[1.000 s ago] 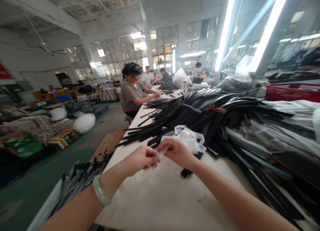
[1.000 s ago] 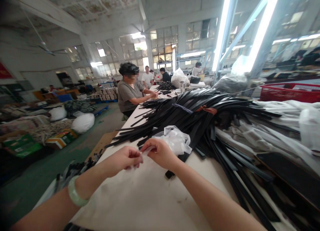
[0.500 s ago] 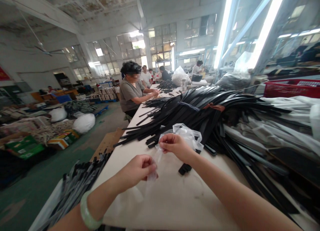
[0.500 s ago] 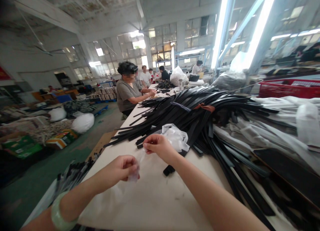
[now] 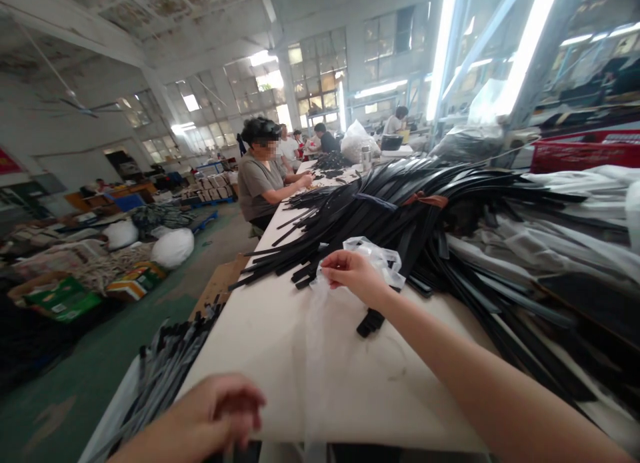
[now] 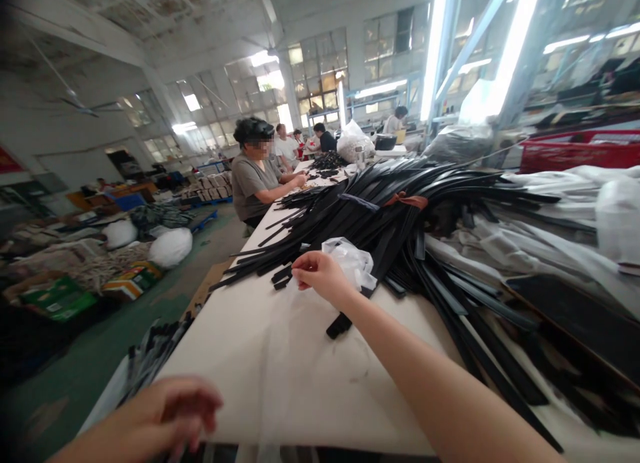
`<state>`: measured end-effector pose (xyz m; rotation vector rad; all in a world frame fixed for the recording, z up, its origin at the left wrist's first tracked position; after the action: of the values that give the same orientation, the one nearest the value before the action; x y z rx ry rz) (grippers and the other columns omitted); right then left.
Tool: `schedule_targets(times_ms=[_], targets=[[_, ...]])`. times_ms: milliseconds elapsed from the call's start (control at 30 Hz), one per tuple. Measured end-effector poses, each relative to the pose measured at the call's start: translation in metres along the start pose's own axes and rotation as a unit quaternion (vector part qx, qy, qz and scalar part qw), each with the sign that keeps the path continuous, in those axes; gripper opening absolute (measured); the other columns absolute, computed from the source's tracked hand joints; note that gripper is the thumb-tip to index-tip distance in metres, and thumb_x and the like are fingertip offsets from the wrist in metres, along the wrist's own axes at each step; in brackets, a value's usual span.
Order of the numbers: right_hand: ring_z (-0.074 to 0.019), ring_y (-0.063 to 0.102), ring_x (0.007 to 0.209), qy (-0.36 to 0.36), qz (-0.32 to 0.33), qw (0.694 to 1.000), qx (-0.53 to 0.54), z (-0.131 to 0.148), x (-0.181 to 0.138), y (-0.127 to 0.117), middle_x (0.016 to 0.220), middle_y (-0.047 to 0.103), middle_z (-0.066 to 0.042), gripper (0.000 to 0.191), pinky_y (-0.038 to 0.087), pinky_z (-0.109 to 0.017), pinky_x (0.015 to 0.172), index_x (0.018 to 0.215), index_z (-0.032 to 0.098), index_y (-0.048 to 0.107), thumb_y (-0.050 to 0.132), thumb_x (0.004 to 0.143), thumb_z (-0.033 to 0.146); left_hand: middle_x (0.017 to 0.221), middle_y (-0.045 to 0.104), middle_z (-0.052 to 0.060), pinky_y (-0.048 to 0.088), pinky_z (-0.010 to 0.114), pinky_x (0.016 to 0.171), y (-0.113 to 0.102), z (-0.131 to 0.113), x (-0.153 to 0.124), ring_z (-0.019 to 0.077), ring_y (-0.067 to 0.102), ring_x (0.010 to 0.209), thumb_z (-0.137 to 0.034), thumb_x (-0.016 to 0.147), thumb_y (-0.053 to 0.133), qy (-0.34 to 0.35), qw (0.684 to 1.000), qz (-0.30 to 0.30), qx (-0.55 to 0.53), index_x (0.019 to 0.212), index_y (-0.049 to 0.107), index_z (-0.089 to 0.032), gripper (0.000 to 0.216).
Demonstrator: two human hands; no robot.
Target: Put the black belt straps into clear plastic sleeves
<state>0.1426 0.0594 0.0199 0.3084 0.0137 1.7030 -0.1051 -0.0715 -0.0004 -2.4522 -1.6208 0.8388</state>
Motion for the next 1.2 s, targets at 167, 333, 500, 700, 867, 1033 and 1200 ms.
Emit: schedule_targets(times_ms=[167, 333, 500, 700, 867, 1033, 1200], targets=[[-0.0095, 0.057, 0.051, 0.022, 0.056, 0.998, -0.019, -0.01, -0.01, 0.027, 0.059, 0.058, 0.004, 0.034, 0.052, -0.023, 0.051, 0.079, 0.015, 0.06, 0.077, 0.061, 0.038, 0.094, 0.068, 0.009, 0.047, 0.025, 0.067, 0.007, -0.099, 0.066, 0.0202, 0.063, 0.085, -0.032, 0.062, 0.079, 0.215, 0.967, -0.132, 0.038, 0.099, 0.065, -0.018, 0.042], [-0.0111, 0.058, 0.053, -0.009, 0.004, 0.999, -0.03, -0.005, -0.004, 0.015, 0.062, 0.06, 0.002, 0.037, 0.051, -0.023, 0.05, 0.075, 0.016, 0.058, 0.077, 0.061, 0.044, 0.063, 0.061, -0.001, 0.041, 0.022, 0.055, 0.043, -0.128, 0.118, 0.014, 0.058, 0.059, -0.018, 0.059, 0.076, 0.268, 0.956, -0.112, 0.048, 0.085, 0.06, -0.017, 0.03], [-0.0126, 0.061, 0.061, 0.026, -0.06, 0.998, -0.009, -0.015, 0.002, 0.001, 0.065, 0.06, 0.001, 0.046, 0.054, -0.024, 0.055, 0.074, 0.018, 0.055, 0.061, 0.073, 0.063, 0.061, 0.064, 0.001, 0.045, 0.023, 0.054, 0.033, -0.118, 0.151, 0.0146, 0.06, 0.055, -0.023, 0.059, 0.078, 0.252, 0.958, -0.11, -0.079, 0.078, 0.057, -0.015, 0.029], [-0.0137, 0.061, 0.049, 0.113, 0.021, 0.99, -0.084, -0.051, -0.004, 0.019, 0.053, 0.062, 0.0, 0.039, 0.05, -0.022, 0.047, 0.064, 0.018, 0.054, 0.076, 0.063, 0.05, 0.065, 0.068, 0.005, 0.051, 0.027, 0.058, 0.024, -0.101, 0.161, 0.0177, 0.064, 0.061, -0.032, 0.065, 0.075, 0.223, 0.956, -0.116, -0.152, 0.076, 0.064, -0.013, 0.024], [-0.0113, 0.057, 0.042, 0.113, 0.02, 0.987, -0.113, -0.05, -0.011, 0.025, 0.049, 0.061, 0.001, 0.035, 0.043, -0.018, 0.039, 0.059, 0.018, 0.052, 0.075, 0.067, 0.044, 0.074, 0.07, 0.005, 0.049, 0.024, 0.065, 0.023, -0.09, 0.158, 0.0167, 0.064, 0.07, -0.024, 0.06, 0.079, 0.215, 0.944, -0.123, -0.217, 0.091, 0.066, -0.013, 0.035], [-0.0133, 0.061, 0.049, 0.107, 0.092, 0.978, -0.152, -0.035, -0.018, 0.044, 0.057, 0.063, -0.001, 0.032, 0.044, -0.019, 0.041, 0.063, 0.017, 0.052, 0.064, 0.076, 0.044, 0.068, 0.065, 0.0, 0.045, 0.021, 0.064, 0.007, -0.084, 0.162, 0.0111, 0.059, 0.064, -0.023, 0.053, 0.082, 0.2, 0.916, -0.124, -0.324, 0.095, 0.06, -0.012, 0.048], [-0.0178, 0.066, 0.074, -0.083, -0.013, 0.863, -0.498, 0.031, 0.014, 0.014, 0.079, 0.069, -0.005, 0.016, 0.05, -0.026, 0.066, 0.083, 0.018, 0.065, 0.052, 0.088, 0.026, 0.056, 0.053, -0.008, 0.041, 0.019, 0.063, -0.043, -0.087, 0.164, 0.0067, 0.05, 0.056, -0.02, 0.049, 0.081, 0.253, 0.883, -0.199, -0.341, 0.091, 0.056, -0.013, 0.049]])
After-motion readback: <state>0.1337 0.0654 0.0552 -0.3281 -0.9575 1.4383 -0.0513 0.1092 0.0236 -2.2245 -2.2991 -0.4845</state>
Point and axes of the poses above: each hand's wrist, its own x-axis towards the middle knuckle, its own y-axis out of the palm, z = x × y, the point moved 10 cm from there along x, towards the middle knuckle
